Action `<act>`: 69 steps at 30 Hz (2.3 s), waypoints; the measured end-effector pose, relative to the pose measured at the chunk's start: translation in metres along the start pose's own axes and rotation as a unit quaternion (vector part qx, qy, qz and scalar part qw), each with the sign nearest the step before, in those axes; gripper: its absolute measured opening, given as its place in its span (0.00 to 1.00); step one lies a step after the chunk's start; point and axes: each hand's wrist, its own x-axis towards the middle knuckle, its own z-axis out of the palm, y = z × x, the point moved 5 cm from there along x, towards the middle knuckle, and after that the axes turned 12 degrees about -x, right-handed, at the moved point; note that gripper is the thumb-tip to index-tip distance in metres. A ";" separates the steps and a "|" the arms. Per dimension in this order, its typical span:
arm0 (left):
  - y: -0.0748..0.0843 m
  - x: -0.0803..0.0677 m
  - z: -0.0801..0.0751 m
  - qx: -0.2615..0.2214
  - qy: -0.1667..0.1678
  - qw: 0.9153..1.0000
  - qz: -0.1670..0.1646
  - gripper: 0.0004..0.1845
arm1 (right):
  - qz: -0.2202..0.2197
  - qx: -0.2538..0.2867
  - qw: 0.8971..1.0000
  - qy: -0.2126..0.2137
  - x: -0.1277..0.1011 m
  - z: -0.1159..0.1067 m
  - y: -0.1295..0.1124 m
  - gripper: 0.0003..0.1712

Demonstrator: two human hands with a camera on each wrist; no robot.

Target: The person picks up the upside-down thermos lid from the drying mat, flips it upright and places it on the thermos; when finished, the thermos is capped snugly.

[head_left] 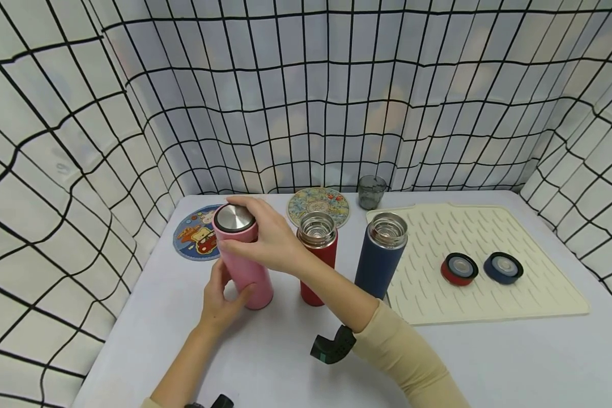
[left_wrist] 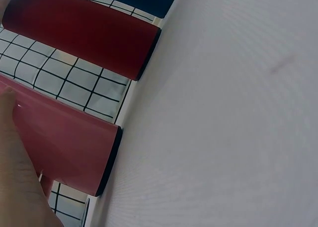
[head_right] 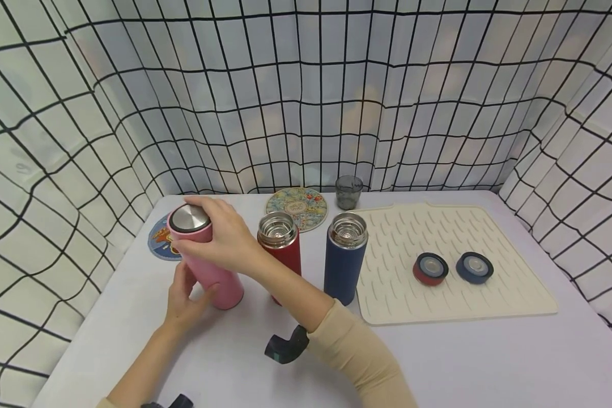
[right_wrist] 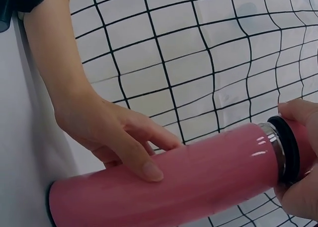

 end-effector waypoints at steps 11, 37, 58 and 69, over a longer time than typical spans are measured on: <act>-0.001 -0.001 -0.001 -0.019 -0.003 1.000 -0.001 0.37 | 0.071 0.084 0.994 0.018 -0.003 0.010 0.009 0.48; -0.004 -0.001 0.000 -0.046 0.010 0.998 0.032 0.30 | 0.047 0.264 0.963 -0.019 -0.008 0.029 0.025 0.32; -0.004 0.001 0.001 -0.056 0.006 0.998 0.028 0.30 | 0.076 0.178 0.979 0.057 -0.002 0.030 0.023 0.37; -0.006 -0.001 -0.001 -0.042 0.011 0.999 0.012 0.32 | 0.020 0.201 0.979 0.013 -0.004 0.027 0.021 0.30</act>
